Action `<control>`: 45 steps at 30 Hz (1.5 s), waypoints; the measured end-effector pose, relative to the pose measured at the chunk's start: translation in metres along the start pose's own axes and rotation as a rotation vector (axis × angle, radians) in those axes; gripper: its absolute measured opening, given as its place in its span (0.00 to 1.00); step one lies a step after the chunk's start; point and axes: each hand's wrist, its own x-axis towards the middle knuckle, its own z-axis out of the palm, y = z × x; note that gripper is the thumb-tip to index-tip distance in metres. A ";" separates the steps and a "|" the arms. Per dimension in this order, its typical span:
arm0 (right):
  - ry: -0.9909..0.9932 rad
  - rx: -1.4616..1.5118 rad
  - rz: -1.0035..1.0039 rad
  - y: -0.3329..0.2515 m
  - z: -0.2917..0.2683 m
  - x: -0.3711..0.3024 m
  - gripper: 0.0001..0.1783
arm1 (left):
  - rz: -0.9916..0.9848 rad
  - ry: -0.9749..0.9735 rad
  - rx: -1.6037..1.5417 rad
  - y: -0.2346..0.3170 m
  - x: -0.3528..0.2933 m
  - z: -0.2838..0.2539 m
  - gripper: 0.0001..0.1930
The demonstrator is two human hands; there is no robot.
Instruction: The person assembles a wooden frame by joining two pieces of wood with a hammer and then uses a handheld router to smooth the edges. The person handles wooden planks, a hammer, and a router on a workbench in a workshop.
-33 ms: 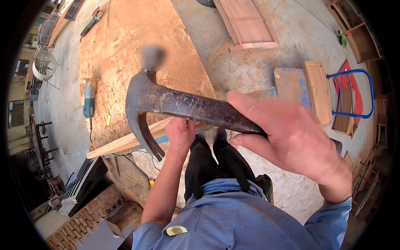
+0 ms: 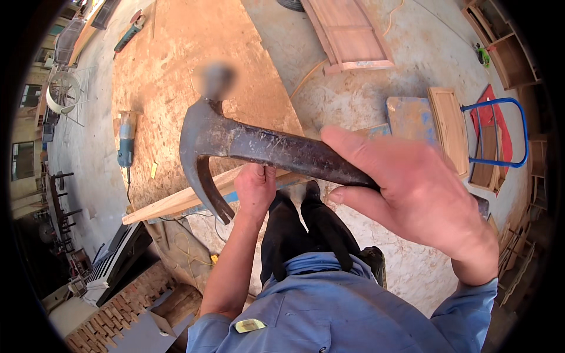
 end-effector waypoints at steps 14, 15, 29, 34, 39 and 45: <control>0.091 -0.020 -0.001 0.012 0.001 -0.006 0.34 | -0.118 -0.027 -0.124 0.012 0.006 -0.006 0.06; 0.151 0.048 -0.002 0.022 0.010 -0.013 0.33 | -0.132 -0.038 -0.206 0.018 0.012 -0.009 0.06; 0.105 0.715 0.753 0.081 0.141 -0.090 0.30 | -0.560 0.119 -0.846 -0.020 0.006 -0.042 0.02; 0.080 0.717 0.796 0.089 0.159 -0.104 0.30 | -0.584 0.190 -0.822 -0.029 -0.001 -0.046 0.04; 0.073 0.742 0.761 0.087 0.162 -0.102 0.30 | -0.568 0.229 -0.852 -0.031 -0.007 -0.036 0.06; 0.043 0.751 0.762 0.083 0.160 -0.095 0.30 | -0.591 0.260 -0.734 -0.028 -0.012 -0.028 0.07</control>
